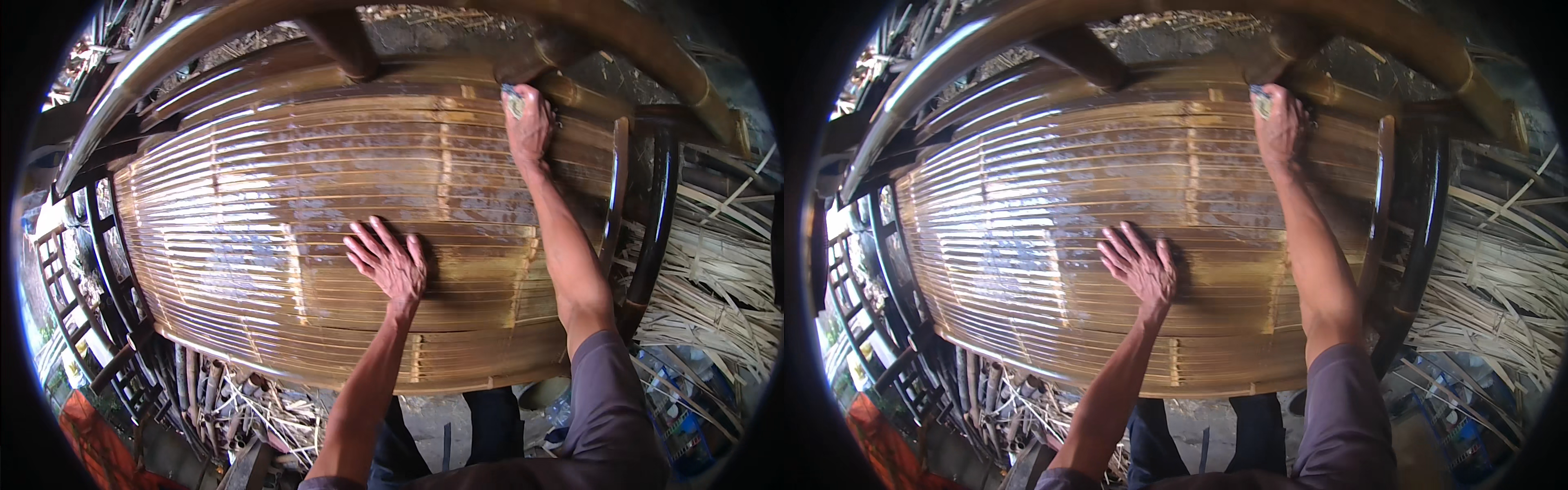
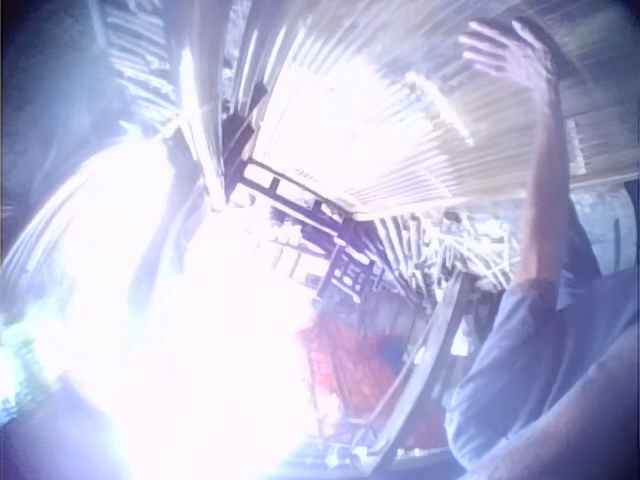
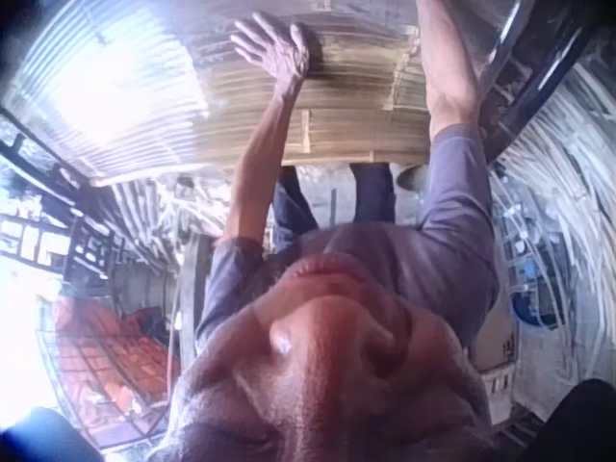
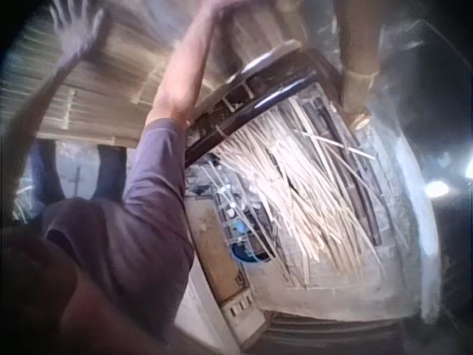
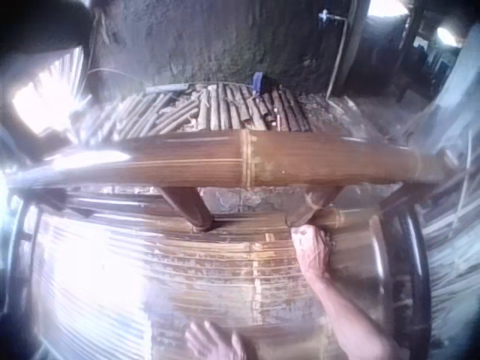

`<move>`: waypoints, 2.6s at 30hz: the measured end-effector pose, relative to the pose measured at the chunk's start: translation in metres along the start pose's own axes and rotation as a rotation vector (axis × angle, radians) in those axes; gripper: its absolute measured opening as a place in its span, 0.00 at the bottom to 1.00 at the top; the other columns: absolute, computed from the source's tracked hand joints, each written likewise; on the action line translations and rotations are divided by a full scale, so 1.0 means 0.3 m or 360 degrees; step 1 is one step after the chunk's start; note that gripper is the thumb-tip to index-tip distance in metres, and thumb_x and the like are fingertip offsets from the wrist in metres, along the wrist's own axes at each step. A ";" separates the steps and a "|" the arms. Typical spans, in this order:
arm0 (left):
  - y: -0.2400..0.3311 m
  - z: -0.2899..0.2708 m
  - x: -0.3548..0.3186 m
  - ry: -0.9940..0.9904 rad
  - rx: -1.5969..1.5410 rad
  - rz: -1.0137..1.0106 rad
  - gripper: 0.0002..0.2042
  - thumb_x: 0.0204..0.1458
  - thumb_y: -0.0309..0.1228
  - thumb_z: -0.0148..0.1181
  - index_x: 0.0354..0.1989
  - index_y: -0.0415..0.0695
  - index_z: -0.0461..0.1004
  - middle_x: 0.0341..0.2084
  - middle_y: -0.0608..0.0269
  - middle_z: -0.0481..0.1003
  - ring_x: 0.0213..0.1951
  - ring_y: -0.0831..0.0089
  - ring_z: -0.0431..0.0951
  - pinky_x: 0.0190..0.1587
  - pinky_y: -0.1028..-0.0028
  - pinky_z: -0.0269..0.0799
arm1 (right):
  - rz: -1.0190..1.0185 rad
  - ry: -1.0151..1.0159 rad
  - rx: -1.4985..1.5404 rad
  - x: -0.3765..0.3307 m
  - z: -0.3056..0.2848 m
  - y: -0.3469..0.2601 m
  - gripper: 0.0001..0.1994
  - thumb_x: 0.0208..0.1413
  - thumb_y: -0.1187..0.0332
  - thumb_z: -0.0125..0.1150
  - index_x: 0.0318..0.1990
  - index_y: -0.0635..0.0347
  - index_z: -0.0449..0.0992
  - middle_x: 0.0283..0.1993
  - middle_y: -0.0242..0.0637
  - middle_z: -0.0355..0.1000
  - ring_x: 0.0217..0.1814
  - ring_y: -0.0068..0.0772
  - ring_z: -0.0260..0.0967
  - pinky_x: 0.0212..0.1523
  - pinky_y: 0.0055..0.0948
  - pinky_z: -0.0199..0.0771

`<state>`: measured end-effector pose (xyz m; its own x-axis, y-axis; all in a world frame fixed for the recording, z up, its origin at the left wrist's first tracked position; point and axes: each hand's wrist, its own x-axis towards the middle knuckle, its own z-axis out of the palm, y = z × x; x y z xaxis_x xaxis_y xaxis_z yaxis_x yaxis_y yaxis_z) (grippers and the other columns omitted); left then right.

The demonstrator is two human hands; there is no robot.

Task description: The person scrubs and polishes a large bamboo structure with a steel wool pad, repeatedly dipping the pad into a bucket of liquid. They work on the frame, legs, and woven seat, turning the structure to access different sides.

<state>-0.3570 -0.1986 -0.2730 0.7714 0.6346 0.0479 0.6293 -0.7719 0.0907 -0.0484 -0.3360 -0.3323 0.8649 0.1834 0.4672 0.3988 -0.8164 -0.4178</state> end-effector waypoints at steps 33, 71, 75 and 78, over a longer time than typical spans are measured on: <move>-0.794 -0.049 0.399 -0.0051 -0.0052 -0.0275 0.34 0.60 0.50 0.42 0.73 0.49 0.48 0.70 0.30 0.38 0.72 0.39 0.37 0.71 0.48 0.33 | 0.0194 -0.0259 -0.0740 0.068 0.046 -0.451 0.08 0.52 0.66 0.64 0.41 0.51 0.78 0.43 0.43 0.74 0.46 0.49 0.71 0.46 0.46 0.69; -0.807 -0.071 0.389 -0.0040 -0.0367 -0.0362 0.35 0.56 0.48 0.51 0.72 0.53 0.52 0.70 0.34 0.40 0.72 0.41 0.39 0.71 0.51 0.34 | -0.1100 -0.0562 -0.0400 0.121 0.475 -0.908 0.17 0.47 0.74 0.61 0.47 0.58 0.70 0.49 0.50 0.66 0.50 0.49 0.67 0.55 0.44 0.65; -0.809 -0.083 0.396 -0.0077 -0.0320 -0.0339 0.35 0.56 0.48 0.51 0.72 0.52 0.52 0.70 0.33 0.39 0.72 0.40 0.38 0.71 0.50 0.34 | -0.0408 -0.0391 -0.0198 0.153 0.733 -0.813 0.11 0.60 0.63 0.50 0.34 0.59 0.75 0.30 0.44 0.76 0.32 0.49 0.75 0.34 0.45 0.76; -0.807 -0.086 0.405 -0.0078 -0.0369 -0.0360 0.35 0.55 0.48 0.51 0.72 0.52 0.52 0.70 0.32 0.39 0.71 0.40 0.38 0.71 0.50 0.34 | -0.0556 -0.0556 -0.0378 0.185 0.613 -0.894 0.12 0.62 0.67 0.46 0.37 0.62 0.76 0.35 0.53 0.75 0.36 0.53 0.74 0.39 0.49 0.74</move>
<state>-0.4180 0.0664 -0.2635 0.6216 0.7819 -0.0465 0.7513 -0.5783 0.3180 -0.0513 -0.0063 -0.3376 0.7593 0.6037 0.2429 0.6356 -0.7681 -0.0779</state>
